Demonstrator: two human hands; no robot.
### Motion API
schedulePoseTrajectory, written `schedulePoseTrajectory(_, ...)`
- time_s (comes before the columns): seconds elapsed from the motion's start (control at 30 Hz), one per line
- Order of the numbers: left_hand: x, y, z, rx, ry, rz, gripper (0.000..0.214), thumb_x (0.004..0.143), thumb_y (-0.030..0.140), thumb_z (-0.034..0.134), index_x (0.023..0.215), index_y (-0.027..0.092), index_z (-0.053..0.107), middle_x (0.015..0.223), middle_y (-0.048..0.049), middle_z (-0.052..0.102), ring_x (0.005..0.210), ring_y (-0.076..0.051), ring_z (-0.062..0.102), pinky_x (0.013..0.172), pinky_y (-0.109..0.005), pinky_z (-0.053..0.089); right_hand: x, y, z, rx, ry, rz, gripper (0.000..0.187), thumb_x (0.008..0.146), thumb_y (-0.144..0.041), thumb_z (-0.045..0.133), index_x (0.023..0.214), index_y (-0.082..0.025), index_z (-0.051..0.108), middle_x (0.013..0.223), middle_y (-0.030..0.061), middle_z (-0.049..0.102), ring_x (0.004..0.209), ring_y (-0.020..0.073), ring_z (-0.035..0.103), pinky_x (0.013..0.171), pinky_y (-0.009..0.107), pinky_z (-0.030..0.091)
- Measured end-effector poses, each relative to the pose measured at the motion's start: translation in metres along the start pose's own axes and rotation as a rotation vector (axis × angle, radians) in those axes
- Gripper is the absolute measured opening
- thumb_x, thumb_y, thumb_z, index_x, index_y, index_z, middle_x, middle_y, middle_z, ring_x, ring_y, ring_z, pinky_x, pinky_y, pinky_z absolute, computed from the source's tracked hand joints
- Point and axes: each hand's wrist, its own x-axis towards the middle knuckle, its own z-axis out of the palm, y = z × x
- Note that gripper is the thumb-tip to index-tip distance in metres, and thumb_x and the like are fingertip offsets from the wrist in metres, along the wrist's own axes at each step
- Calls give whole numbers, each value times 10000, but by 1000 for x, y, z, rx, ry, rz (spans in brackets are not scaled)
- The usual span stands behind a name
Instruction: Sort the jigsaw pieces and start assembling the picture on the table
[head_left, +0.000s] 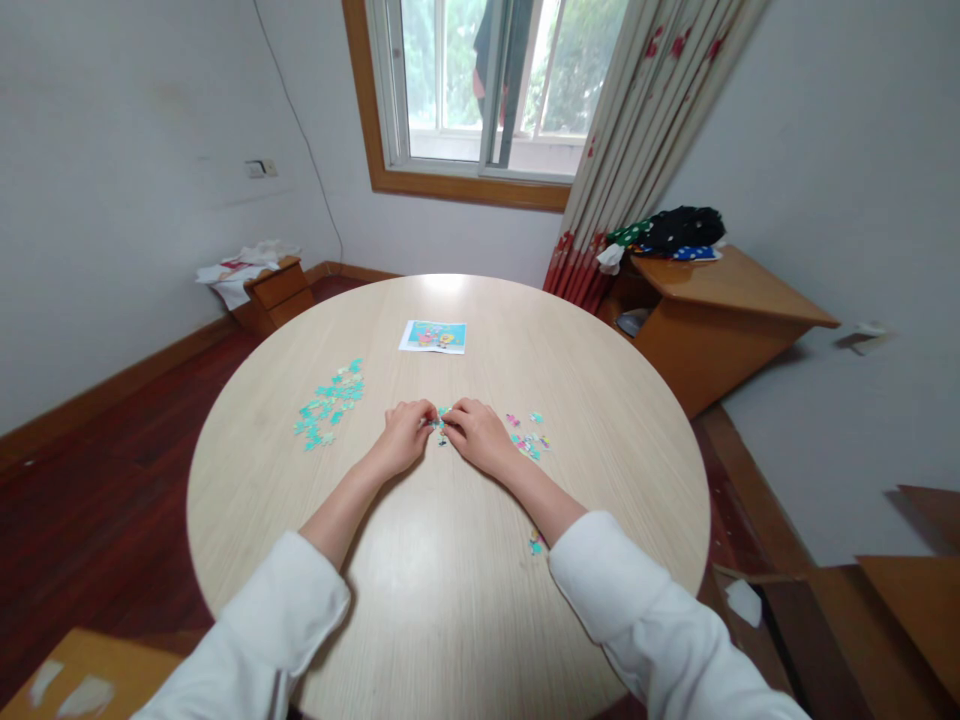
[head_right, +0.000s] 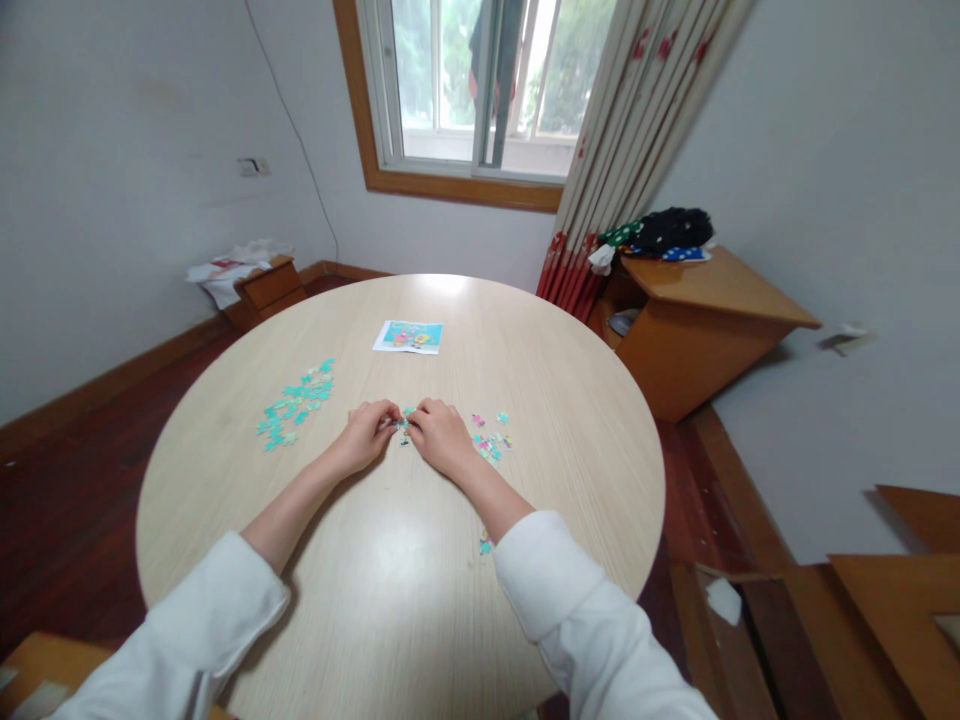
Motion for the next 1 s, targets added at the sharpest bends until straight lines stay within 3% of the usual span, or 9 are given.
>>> schedulePoseTrajectory(0.47,1,5,0,2,2,-2,106,829,124,520,908,192,504,876,-42,634,889,-223,534,793,-343,343,0,0,0,1,0,-6,171,874,-227,561,976,-173,688,981,76,627,935,173,554,820,301,409)
schedulePoseTrajectory(0.7,3,0,5,32,-13,22,115,834,122,496,906,192,553,913,-53,645,908,-225,534,803,-355,341,0,0,0,-3,9,-12,181,870,-217,562,998,-182,686,973,73,625,922,174,553,810,305,416)
schedulePoseTrajectory(1.0,4,8,-2,78,-29,21,154,836,150,518,845,192,665,953,-54,709,950,-230,552,827,-390,302,0,2,1,-9,22,-28,161,870,-222,565,965,-178,688,962,69,626,918,173,550,807,301,415)
